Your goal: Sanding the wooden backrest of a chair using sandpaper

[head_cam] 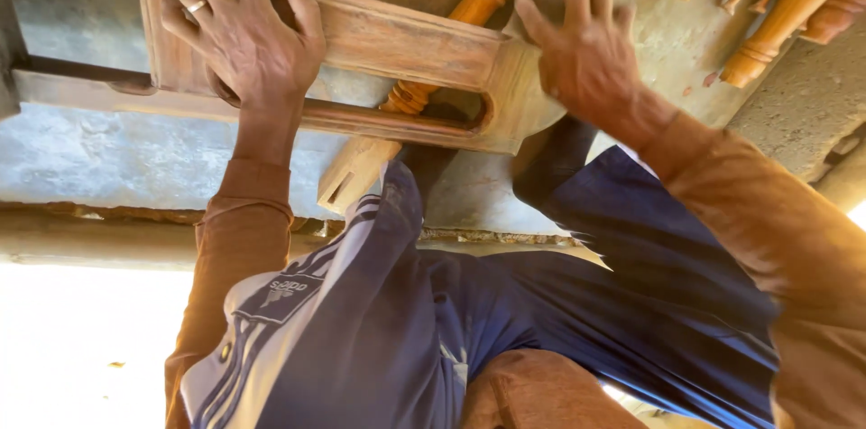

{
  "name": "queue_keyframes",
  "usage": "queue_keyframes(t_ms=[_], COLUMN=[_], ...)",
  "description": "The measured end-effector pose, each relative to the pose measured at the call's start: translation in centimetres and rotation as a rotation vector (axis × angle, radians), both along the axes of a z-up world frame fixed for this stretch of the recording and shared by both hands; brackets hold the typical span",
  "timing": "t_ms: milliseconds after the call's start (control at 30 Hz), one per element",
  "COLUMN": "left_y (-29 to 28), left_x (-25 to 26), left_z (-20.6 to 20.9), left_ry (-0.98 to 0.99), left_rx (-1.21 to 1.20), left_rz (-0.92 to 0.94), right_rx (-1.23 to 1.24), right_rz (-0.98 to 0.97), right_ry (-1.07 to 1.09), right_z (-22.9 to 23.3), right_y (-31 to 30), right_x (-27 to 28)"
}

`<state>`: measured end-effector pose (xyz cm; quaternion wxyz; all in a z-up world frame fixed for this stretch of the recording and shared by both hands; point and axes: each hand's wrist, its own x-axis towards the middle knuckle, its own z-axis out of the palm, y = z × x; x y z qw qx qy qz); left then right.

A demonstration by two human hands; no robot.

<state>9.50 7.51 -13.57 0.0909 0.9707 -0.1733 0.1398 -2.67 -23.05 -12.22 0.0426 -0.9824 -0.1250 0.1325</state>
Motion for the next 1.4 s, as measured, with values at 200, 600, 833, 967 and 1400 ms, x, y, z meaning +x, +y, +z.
queue_keyframes(t_ms=[200,600,833,967,1400], left_y=[0.7,0.8,1.2,0.8,1.2], left_x=[0.2,0.1,-0.3,0.0,0.0], left_z=[-0.9,-2.5,-1.5,-0.2,-1.6], left_ry=[-0.021,0.133,0.069,0.029,0.052], left_rx=[0.008,0.149,0.083,0.032,0.007], left_rz=[0.006,0.083,0.039,-0.012,0.0], right_rx=[0.184,-0.115,-0.3,-0.249,-0.05], right_rz=[-0.128,0.101,0.279,0.224,-0.039], right_ry=[0.036,-0.271,-0.236,-0.265,0.089], right_z=[1.7,0.4,0.7,0.3,1.2], right_y=[1.6,-0.4,-0.9,-1.1,1.3], right_x=[-0.7,0.7,2.4,2.3,1.4])
